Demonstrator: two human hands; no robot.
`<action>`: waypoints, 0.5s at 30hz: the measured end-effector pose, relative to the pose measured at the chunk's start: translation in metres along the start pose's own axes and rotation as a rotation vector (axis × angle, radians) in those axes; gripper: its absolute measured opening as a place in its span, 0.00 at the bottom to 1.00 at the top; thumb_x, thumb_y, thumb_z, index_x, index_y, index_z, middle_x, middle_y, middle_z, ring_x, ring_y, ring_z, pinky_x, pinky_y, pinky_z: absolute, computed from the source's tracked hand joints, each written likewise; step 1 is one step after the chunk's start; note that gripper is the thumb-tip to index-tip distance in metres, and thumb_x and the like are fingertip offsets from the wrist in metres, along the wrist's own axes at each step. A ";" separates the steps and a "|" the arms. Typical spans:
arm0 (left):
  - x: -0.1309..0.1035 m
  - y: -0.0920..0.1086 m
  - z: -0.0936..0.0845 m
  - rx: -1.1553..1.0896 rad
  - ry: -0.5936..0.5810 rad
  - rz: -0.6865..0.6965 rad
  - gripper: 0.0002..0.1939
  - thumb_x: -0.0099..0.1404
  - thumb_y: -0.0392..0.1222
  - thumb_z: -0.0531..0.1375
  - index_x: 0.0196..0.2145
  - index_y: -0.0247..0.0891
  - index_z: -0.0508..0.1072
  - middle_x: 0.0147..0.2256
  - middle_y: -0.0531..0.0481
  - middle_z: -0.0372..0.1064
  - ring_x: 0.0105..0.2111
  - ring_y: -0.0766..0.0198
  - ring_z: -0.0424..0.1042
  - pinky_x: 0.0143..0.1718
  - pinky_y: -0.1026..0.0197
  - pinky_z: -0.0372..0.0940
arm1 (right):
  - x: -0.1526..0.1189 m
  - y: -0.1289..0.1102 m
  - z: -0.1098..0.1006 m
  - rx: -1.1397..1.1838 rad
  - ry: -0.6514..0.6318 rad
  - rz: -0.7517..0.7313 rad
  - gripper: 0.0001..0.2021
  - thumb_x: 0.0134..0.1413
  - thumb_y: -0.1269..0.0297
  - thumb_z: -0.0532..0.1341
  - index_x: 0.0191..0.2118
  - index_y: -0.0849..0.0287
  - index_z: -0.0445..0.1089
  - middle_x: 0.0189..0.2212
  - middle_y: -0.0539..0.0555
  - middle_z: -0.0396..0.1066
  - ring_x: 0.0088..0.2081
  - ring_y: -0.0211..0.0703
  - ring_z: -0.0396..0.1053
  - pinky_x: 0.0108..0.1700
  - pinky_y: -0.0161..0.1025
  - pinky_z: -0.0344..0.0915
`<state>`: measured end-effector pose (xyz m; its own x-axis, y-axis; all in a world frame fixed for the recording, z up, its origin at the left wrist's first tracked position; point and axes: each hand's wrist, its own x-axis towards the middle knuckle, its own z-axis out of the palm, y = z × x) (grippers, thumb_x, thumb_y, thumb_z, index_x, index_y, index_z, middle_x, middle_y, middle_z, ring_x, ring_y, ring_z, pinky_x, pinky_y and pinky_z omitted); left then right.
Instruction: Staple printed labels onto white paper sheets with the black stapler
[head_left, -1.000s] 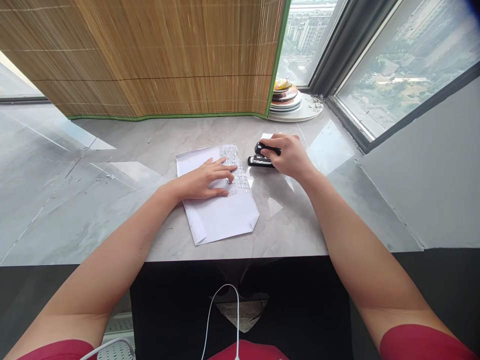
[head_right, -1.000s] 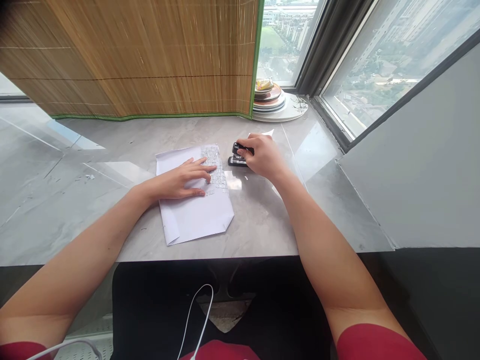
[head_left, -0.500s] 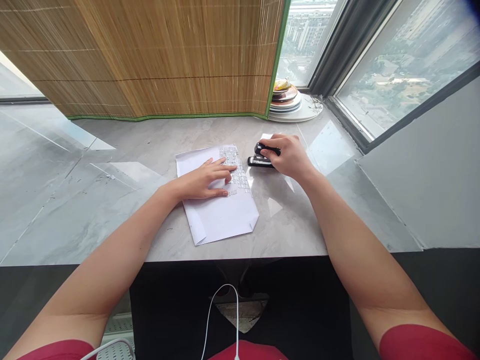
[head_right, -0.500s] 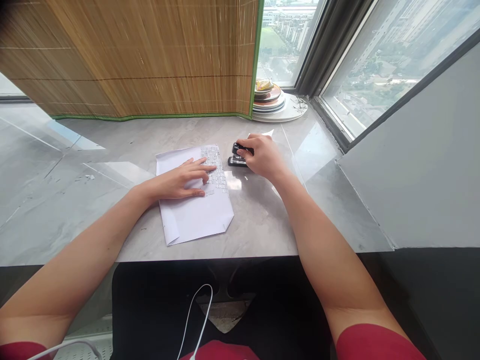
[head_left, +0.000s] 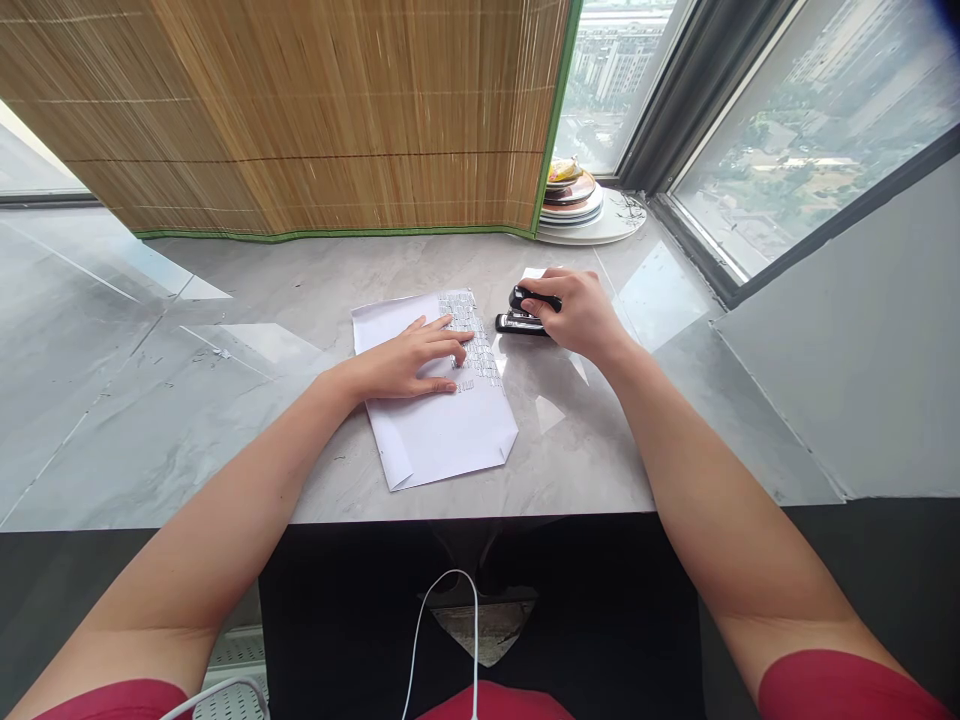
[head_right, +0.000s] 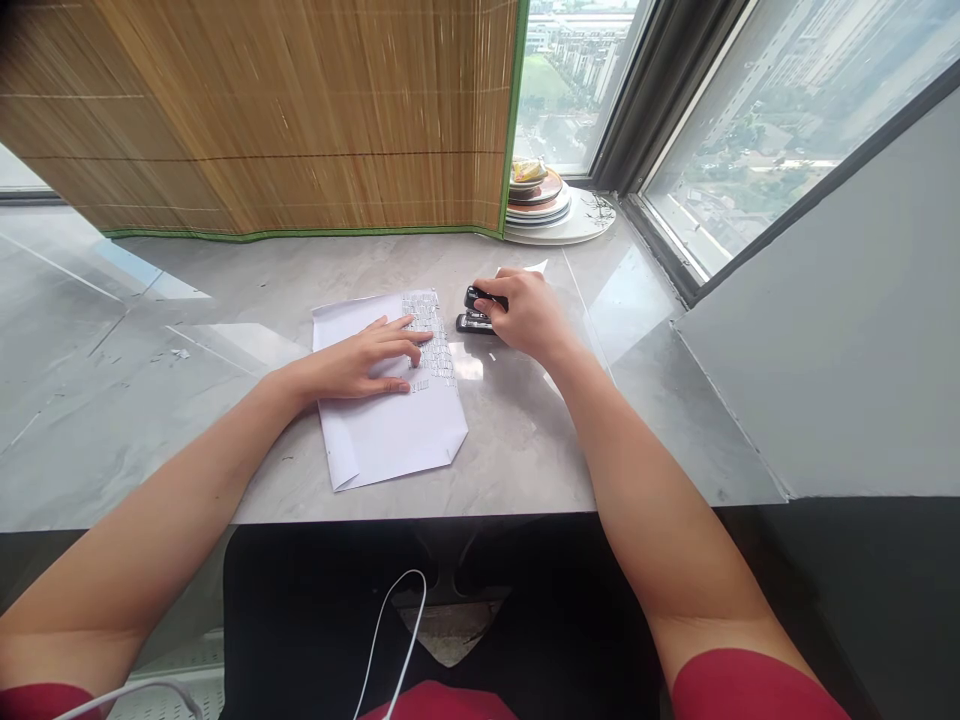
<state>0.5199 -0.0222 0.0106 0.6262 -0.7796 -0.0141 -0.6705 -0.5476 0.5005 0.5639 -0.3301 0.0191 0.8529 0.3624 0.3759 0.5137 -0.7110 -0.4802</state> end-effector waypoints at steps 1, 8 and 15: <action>0.000 0.000 0.000 0.000 -0.003 -0.003 0.18 0.73 0.57 0.62 0.53 0.46 0.76 0.74 0.47 0.56 0.77 0.42 0.39 0.74 0.25 0.37 | 0.000 0.000 0.000 0.001 0.000 0.000 0.12 0.66 0.56 0.61 0.45 0.51 0.82 0.36 0.56 0.74 0.38 0.50 0.69 0.42 0.46 0.62; -0.001 -0.003 0.002 -0.032 0.025 -0.010 0.18 0.76 0.52 0.57 0.60 0.48 0.72 0.72 0.47 0.59 0.77 0.45 0.41 0.74 0.27 0.37 | 0.000 0.000 0.000 0.004 -0.007 0.013 0.12 0.66 0.56 0.61 0.46 0.51 0.82 0.36 0.56 0.75 0.38 0.50 0.69 0.41 0.46 0.62; -0.002 -0.008 0.003 -0.016 0.039 0.019 0.13 0.78 0.50 0.55 0.47 0.43 0.77 0.72 0.47 0.60 0.77 0.46 0.43 0.75 0.28 0.39 | 0.001 0.000 0.000 -0.016 -0.013 0.012 0.12 0.67 0.54 0.62 0.46 0.49 0.82 0.36 0.56 0.74 0.38 0.51 0.69 0.41 0.45 0.62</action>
<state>0.5227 -0.0168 0.0043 0.6284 -0.7773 0.0287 -0.6762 -0.5277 0.5140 0.5645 -0.3302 0.0192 0.8602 0.3613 0.3600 0.5019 -0.7246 -0.4722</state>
